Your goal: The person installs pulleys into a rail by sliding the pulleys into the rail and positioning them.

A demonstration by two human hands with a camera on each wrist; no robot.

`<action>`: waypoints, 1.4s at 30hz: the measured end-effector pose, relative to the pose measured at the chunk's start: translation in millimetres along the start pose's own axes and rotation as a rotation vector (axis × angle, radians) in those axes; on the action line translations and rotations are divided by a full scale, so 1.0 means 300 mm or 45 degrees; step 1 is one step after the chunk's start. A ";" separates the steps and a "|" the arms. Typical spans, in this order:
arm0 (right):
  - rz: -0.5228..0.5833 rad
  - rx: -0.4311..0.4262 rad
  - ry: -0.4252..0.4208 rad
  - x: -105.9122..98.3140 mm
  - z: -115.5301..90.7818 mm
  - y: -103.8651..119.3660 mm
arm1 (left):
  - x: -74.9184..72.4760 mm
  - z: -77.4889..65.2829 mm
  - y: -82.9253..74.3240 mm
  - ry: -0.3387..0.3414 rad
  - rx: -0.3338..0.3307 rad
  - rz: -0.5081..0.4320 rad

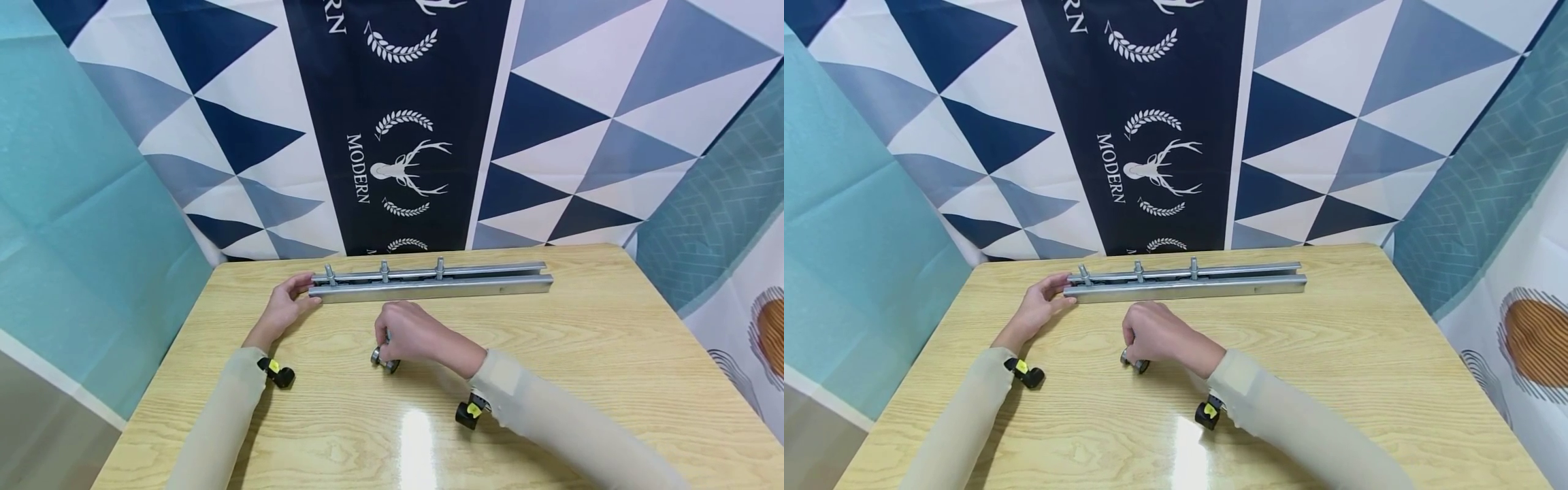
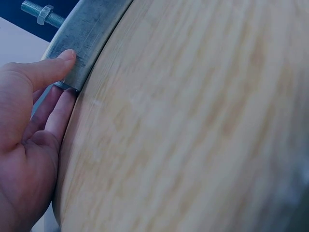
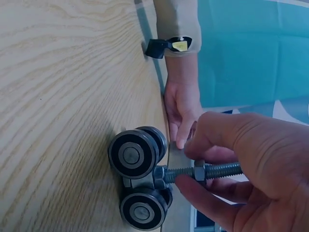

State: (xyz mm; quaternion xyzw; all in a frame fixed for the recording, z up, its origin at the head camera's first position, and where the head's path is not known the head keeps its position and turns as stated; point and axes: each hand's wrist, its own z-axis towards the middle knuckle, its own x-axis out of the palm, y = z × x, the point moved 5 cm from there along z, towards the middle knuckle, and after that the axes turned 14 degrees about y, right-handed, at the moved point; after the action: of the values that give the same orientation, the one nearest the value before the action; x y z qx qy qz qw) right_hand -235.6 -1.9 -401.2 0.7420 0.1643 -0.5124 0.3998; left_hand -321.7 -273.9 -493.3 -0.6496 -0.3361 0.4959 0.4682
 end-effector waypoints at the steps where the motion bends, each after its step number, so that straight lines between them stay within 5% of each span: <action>1: -0.016 0.002 0.004 0.000 0.002 0.001 | 0.000 0.000 0.000 0.000 -0.002 0.001; 25: -0.152 0.053 0.039 -0.006 0.022 0.035 | 0.005 -0.004 -0.014 -0.003 0.004 -0.005; 42: -0.151 -0.005 -0.029 -0.036 -0.038 0.018 | 0.004 -0.004 -0.008 0.006 -0.017 0.012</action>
State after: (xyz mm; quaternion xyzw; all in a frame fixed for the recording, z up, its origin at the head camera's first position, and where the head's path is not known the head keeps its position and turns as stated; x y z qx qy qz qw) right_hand -229.5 5.4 -387.4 0.7244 0.2045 -0.5433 0.3719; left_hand -320.1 -272.3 -491.2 -0.6554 -0.3352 0.4943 0.4624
